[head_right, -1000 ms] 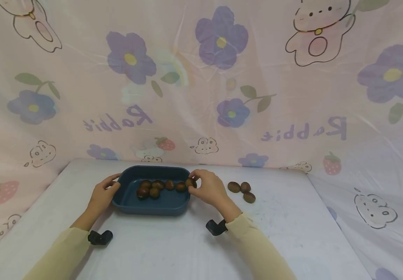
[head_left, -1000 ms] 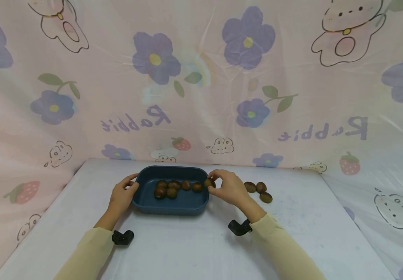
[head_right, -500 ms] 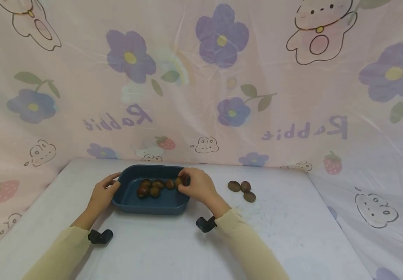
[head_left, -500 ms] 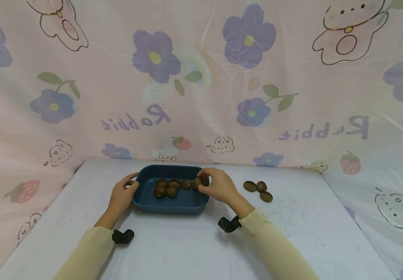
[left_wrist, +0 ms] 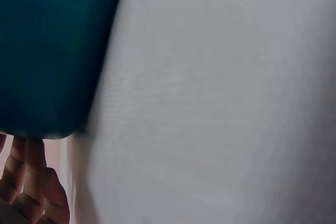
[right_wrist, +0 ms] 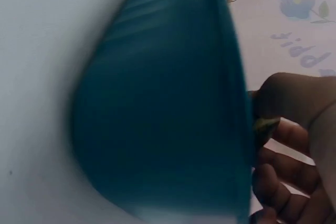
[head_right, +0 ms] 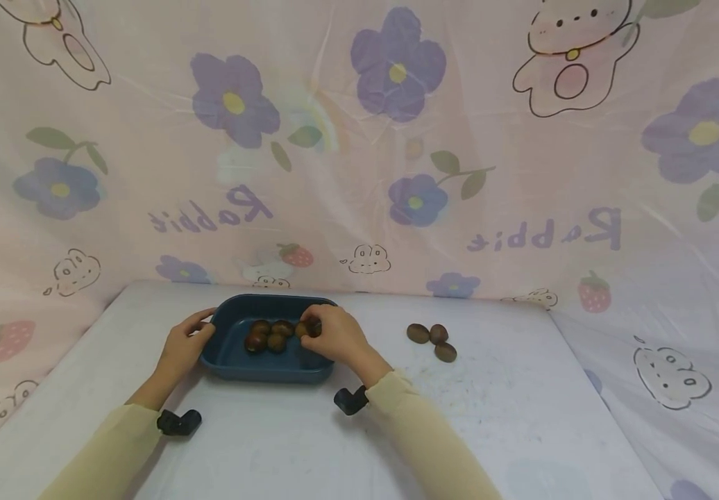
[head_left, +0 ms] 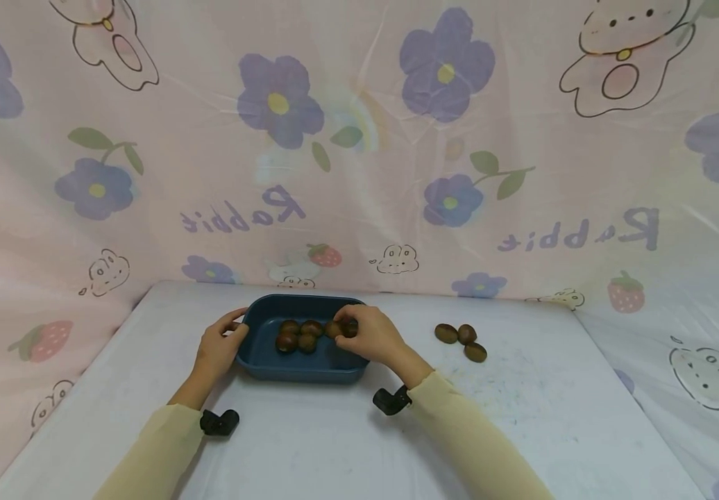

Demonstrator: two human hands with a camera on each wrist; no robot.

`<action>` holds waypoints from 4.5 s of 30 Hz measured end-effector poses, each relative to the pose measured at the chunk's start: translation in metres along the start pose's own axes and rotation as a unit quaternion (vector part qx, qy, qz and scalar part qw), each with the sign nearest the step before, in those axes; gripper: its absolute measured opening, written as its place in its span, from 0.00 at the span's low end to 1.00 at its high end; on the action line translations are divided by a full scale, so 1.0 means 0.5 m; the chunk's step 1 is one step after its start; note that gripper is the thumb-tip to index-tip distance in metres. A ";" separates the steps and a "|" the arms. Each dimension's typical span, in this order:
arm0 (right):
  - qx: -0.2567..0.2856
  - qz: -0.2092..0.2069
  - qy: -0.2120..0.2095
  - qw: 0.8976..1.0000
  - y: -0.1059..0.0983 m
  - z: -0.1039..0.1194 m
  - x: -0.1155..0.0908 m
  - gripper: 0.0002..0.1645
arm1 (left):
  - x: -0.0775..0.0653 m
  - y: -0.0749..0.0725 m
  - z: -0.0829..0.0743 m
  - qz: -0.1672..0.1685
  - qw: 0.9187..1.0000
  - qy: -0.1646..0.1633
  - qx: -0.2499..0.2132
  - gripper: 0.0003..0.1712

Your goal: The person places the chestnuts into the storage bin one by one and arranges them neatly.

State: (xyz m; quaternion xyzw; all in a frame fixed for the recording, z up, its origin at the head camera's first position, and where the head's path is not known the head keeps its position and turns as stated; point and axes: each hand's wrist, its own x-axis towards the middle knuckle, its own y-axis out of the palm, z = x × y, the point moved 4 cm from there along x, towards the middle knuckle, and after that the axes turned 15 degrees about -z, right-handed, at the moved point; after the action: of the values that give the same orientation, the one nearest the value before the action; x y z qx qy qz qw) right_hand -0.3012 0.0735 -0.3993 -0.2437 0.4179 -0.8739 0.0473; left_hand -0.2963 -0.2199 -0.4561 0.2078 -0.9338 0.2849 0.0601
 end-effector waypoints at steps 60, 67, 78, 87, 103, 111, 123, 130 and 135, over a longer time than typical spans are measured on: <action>-0.206 0.062 -0.065 0.974 0.086 0.005 0.010 0.18 | 0.000 0.004 0.008 -0.007 1.000 -0.001 -0.007 0.26; -0.202 0.050 -0.075 0.975 0.087 0.005 0.010 0.17 | 0.000 0.000 0.000 -0.011 1.000 0.000 -0.005 0.26; -0.196 0.056 -0.068 0.977 0.086 0.002 0.010 0.18 | 0.002 0.001 0.000 -0.007 1.000 0.004 -0.005 0.26; -0.183 0.050 -0.060 0.980 0.085 0.001 0.010 0.18 | 0.002 0.001 0.001 -0.007 1.000 0.000 -0.004 0.26; -0.187 0.052 -0.061 0.979 0.086 0.000 0.010 0.18 | 0.001 0.000 -0.001 -0.008 1.000 0.002 -0.004 0.26; -0.193 0.058 -0.060 0.978 0.087 0.001 0.010 0.19 | 0.001 0.001 -0.001 -0.010 1.000 0.003 -0.002 0.26; -0.201 0.062 -0.061 0.976 0.089 0.001 0.010 0.19 | 0.002 0.002 0.000 -0.012 1.000 0.003 -0.001 0.26; -0.192 0.060 -0.055 0.978 0.089 0.000 0.013 0.17 | 0.001 0.001 -0.002 -0.013 1.000 0.004 0.000 0.26; -0.189 0.057 -0.054 0.979 0.087 0.002 0.014 0.17 | -0.001 0.001 -0.002 -0.008 1.000 0.001 -0.001 0.26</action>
State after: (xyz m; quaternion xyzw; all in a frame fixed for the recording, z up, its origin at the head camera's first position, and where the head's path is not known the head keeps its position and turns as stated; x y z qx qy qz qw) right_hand -0.3121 0.0428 -0.4291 -0.2704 0.5860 -0.7604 0.0727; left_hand -0.2962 -0.2192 -0.4556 0.2145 -0.9324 0.2838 0.0635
